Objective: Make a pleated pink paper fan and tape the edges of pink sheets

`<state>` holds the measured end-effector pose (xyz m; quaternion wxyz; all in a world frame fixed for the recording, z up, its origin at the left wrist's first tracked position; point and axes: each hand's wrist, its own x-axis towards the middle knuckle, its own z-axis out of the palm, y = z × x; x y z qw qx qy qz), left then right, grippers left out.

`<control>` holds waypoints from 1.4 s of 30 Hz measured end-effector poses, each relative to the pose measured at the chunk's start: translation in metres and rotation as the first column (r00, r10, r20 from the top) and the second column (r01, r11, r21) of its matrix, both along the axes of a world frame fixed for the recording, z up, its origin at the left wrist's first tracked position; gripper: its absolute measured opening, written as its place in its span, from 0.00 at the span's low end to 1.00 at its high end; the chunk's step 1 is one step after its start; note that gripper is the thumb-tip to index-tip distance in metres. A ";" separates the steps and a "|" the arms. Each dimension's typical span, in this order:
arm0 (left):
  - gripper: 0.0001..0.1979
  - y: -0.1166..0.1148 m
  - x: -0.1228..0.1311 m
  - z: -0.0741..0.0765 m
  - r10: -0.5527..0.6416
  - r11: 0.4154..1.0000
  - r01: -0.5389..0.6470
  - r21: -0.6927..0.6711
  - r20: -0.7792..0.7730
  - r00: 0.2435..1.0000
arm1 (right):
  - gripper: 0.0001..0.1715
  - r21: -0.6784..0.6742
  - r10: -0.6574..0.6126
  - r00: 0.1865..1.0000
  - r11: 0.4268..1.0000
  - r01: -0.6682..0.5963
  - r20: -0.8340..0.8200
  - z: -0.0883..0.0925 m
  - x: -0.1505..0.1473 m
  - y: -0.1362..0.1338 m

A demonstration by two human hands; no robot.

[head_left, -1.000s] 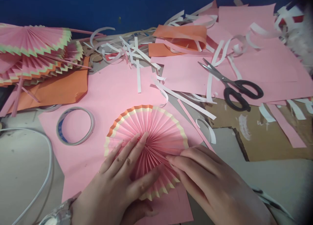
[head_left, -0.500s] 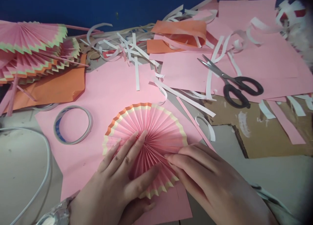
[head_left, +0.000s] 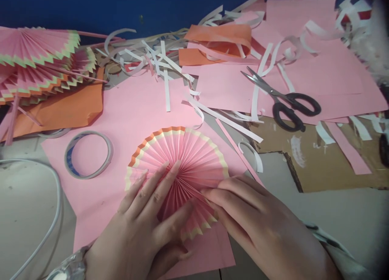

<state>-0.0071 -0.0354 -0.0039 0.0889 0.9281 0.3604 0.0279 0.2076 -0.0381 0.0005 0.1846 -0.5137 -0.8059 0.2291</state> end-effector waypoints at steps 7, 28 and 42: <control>0.30 -0.002 0.002 -0.002 0.018 0.999 -0.017 0.032 -0.015 1.000 | 0.16 -0.001 0.000 1.000 1.000 0.000 0.029 0.001 0.000 0.001; 0.34 -0.004 0.002 -0.004 0.032 0.999 -0.031 0.028 -0.034 0.999 | 0.15 -0.045 0.035 0.999 0.998 -0.036 -0.042 -0.001 0.001 0.007; 0.29 -0.005 0.002 -0.004 0.056 0.998 -0.056 0.012 0.013 0.998 | 0.06 -0.014 -0.009 1.000 1.000 0.009 -0.020 -0.001 0.003 -0.002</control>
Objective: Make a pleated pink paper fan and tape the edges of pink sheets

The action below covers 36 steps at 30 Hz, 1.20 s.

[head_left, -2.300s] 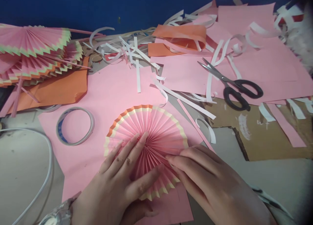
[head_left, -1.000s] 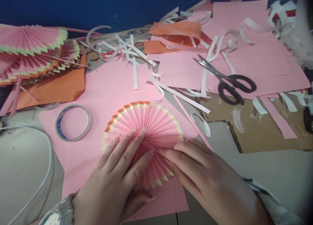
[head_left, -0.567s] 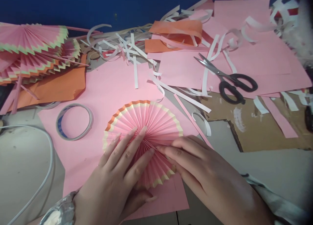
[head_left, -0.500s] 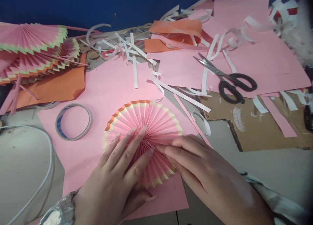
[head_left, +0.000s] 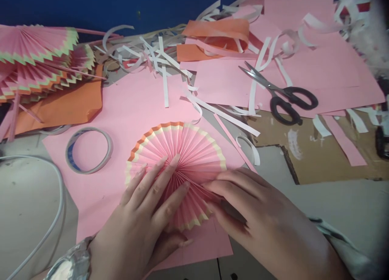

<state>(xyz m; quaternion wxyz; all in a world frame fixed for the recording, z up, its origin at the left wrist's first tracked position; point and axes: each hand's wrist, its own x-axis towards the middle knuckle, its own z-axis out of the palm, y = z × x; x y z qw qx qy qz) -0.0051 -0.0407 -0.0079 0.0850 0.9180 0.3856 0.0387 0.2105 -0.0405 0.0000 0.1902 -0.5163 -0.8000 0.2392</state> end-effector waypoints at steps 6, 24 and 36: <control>0.32 0.001 0.000 0.002 0.001 1.000 -0.001 -0.002 0.011 1.000 | 0.05 0.069 -0.013 0.997 0.998 0.008 0.078 0.000 0.000 -0.003; 0.32 -0.003 0.003 0.007 -0.030 1.000 0.030 0.002 0.033 0.999 | 0.04 0.081 -0.001 0.994 0.997 -0.008 0.110 0.000 -0.002 0.002; 0.25 -0.002 0.004 0.007 -0.012 1.000 0.010 0.025 0.051 0.999 | 0.10 -0.010 0.022 0.998 1.000 -0.021 0.059 0.001 0.003 0.002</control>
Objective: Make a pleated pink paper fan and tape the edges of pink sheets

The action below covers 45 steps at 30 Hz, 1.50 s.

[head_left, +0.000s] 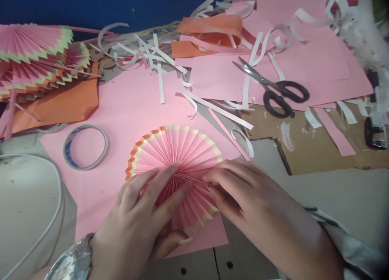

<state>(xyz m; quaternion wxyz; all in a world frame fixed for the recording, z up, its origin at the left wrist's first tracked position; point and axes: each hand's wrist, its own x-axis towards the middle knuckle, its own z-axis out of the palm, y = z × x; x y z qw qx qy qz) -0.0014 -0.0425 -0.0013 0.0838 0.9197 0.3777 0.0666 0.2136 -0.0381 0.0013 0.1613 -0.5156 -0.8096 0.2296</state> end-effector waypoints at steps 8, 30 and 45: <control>0.26 -0.001 -0.001 0.000 0.025 0.998 -0.027 -0.057 -0.037 0.999 | 0.05 0.004 -0.015 1.000 1.000 0.015 0.025 0.000 0.011 -0.003; 0.22 -0.002 -0.005 0.000 0.077 0.997 -0.077 -0.028 0.004 0.997 | 0.07 0.164 0.042 0.982 0.984 -0.073 0.182 0.000 0.014 -0.005; 0.26 -0.002 -0.013 0.001 0.149 0.977 -0.151 0.150 0.023 0.989 | 0.09 0.192 0.059 0.997 0.979 -0.069 0.055 0.006 0.011 -0.007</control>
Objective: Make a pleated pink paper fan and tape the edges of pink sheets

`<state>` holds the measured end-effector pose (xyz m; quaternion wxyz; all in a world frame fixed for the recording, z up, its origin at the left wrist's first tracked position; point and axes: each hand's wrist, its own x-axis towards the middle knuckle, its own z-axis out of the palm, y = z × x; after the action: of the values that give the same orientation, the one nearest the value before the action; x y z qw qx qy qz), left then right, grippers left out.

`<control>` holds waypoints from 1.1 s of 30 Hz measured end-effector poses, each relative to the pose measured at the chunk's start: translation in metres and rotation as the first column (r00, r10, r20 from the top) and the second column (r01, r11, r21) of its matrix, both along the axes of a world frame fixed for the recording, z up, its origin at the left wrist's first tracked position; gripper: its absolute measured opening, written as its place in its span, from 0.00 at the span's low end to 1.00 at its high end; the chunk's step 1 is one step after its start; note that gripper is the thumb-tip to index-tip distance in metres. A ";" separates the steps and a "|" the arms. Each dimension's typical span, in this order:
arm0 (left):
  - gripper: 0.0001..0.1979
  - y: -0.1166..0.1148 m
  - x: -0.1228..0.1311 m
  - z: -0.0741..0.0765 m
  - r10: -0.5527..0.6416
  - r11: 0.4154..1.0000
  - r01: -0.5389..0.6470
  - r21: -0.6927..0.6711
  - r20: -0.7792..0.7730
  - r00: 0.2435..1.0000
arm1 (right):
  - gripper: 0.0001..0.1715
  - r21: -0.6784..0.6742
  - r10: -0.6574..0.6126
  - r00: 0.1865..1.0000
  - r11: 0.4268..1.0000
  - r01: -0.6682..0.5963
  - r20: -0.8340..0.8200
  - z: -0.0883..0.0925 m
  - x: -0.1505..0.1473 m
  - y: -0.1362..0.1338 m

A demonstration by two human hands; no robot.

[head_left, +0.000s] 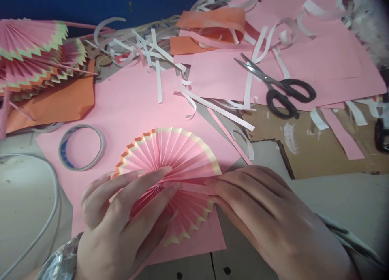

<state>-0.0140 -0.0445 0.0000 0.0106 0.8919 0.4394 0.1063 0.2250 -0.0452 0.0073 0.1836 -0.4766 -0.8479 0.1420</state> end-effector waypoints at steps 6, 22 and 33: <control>0.22 -0.001 0.005 0.001 0.046 0.996 -0.040 -0.075 0.073 0.996 | 0.10 -0.007 0.009 1.000 1.000 -0.009 0.024 -0.002 -0.002 0.002; 0.13 0.005 0.018 0.006 0.048 0.997 -0.041 -0.067 0.117 0.992 | 0.22 0.028 0.019 1.000 0.999 -0.020 0.021 0.000 -0.009 0.004; 0.09 0.010 0.017 0.007 0.025 0.996 -0.018 -0.089 0.084 0.996 | 0.14 0.016 -0.001 0.996 1.000 -0.001 0.094 -0.005 -0.010 0.003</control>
<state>0.0028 -0.0343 0.0074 0.0677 0.8805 0.4524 0.1248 0.2146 -0.0419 0.0022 0.1471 -0.4814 -0.8567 0.1127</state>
